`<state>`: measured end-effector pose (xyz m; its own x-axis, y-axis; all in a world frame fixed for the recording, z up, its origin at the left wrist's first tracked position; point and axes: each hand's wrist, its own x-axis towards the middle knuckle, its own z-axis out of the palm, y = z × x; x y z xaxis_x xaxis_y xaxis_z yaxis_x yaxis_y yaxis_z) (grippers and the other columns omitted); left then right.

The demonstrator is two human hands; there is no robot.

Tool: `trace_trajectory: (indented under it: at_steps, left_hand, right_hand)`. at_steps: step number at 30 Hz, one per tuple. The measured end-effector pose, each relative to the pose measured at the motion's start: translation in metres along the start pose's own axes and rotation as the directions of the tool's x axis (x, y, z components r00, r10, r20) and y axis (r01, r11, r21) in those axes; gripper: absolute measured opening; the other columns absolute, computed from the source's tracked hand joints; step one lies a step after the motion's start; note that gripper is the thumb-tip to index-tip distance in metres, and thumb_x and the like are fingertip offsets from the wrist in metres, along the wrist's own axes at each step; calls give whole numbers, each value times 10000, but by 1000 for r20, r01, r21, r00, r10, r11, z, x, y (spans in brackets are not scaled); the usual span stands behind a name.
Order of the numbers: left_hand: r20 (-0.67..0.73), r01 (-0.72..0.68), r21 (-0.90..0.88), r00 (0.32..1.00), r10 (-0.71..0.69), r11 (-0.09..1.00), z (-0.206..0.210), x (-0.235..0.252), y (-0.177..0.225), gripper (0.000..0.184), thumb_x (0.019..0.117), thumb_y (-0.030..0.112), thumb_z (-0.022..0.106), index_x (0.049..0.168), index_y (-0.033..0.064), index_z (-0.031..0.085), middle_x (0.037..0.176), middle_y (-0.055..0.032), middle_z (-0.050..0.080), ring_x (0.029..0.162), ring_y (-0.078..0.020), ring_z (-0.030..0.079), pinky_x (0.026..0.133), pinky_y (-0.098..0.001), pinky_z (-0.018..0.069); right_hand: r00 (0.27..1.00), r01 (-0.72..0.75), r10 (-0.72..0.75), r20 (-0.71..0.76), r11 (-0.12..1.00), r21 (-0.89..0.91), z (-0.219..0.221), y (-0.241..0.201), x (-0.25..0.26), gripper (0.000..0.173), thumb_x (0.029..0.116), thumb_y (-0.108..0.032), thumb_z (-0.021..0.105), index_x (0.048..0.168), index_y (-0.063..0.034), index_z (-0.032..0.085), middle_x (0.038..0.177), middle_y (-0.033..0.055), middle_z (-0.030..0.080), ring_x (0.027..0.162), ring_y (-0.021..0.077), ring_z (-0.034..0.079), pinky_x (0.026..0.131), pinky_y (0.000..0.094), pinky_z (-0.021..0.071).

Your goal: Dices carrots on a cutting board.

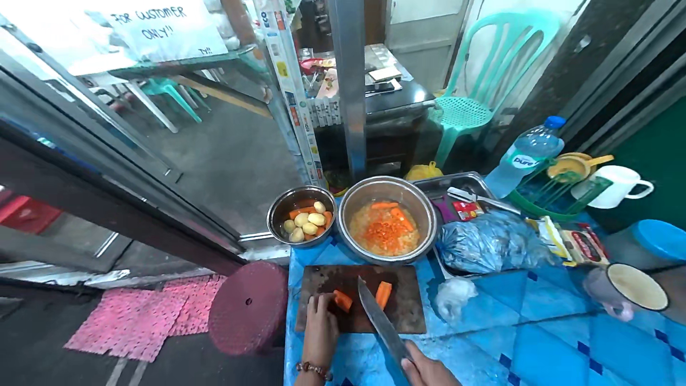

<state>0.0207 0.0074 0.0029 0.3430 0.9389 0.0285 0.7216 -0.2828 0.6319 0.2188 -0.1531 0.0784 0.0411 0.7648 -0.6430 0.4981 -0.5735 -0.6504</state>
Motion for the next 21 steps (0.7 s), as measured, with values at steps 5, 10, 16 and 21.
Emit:
trace_trajectory:
  at_steps: [5, 10, 16, 21]
  left_hand:
    - [-80, 135, -78, 987, -141, 988, 16, 1, 12, 192, 942, 145, 723, 1066, -2, 726, 1136, -211, 663, 935, -254, 706, 850, -367, 603]
    - [-124, 176, -58, 975, -182, 983, 23, 4, 22, 162, 876, 30, 736, 1031, -18, 747, 1140, -222, 669, 996, -287, 702, 895, -396, 593]
    - [-151, 194, -71, 968, -202, 978, 23, 3, 26, 108, 853, 20, 751, 954, -16, 751, 1035, -188, 689, 942, -282, 704, 863, -419, 593]
    - [-230, 137, -110, 960, -159, 984, 29, 1, 18, 85, 835, 30, 764, 917, 8, 764, 995, -158, 706, 889, -252, 715, 822, -404, 609]
  right_hand:
    - [994, -79, 39, -98, 889, -450, 9, -40, 10, 427, 1126, -277, 343, 1476, -79, 486, 1018, 258, 736, 981, 481, 724, 826, 636, 562]
    - [991, -110, 44, -126, 799, -591, 16, -49, 10, 418, 1084, -126, 413, 1492, -93, 497, 1095, 269, 716, 918, 479, 728, 759, 607, 578]
    - [990, -122, 51, -130, 770, -627, 27, -58, 14, 381, 1065, -44, 423, 1436, -31, 509, 1034, 276, 718, 901, 475, 734, 731, 584, 590]
    - [995, -99, 79, -59, 804, -586, 26, -61, 33, 350, 1085, -67, 397, 1423, -32, 480, 999, 252, 734, 966, 471, 735, 791, 598, 590]
